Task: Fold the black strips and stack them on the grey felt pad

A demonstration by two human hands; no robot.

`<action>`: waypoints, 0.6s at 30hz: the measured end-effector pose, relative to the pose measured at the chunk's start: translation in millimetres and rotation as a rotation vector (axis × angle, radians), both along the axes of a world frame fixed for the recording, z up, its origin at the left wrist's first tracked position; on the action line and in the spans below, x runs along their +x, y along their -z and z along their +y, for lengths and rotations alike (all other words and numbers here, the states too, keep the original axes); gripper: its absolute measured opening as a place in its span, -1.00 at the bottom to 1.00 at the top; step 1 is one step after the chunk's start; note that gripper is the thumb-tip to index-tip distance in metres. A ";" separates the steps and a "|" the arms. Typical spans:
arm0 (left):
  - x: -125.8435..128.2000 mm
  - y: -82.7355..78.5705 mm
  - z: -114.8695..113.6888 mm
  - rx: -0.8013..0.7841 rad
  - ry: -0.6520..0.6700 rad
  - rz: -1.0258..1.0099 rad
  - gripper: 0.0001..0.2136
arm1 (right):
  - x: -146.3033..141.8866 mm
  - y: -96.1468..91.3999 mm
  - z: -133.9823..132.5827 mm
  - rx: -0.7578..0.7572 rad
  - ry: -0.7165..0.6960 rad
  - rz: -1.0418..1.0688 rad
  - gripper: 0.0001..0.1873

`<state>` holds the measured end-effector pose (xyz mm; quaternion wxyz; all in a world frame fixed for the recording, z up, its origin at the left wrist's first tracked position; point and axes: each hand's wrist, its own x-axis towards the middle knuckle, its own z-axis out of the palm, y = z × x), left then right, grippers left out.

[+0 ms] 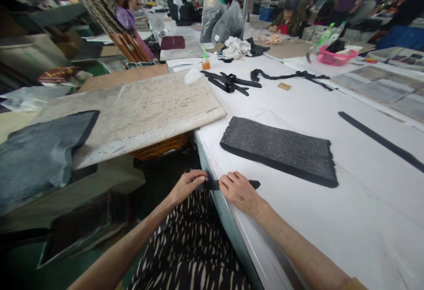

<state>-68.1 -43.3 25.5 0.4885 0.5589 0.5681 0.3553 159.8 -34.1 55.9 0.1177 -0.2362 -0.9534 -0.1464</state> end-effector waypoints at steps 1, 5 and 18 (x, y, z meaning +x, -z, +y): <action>12.8 -5.8 0.5 0.012 0.087 0.004 -0.74 | -0.2 -0.1 0.1 -0.002 -0.001 -0.002 -0.82; 34.3 -8.6 3.7 -0.126 0.162 -0.148 -0.77 | 0.9 -0.3 0.4 0.003 -0.002 0.008 -0.83; 27.9 6.9 10.0 -0.261 0.172 -0.292 -0.76 | 53.7 0.3 -2.9 0.019 0.021 0.095 -0.73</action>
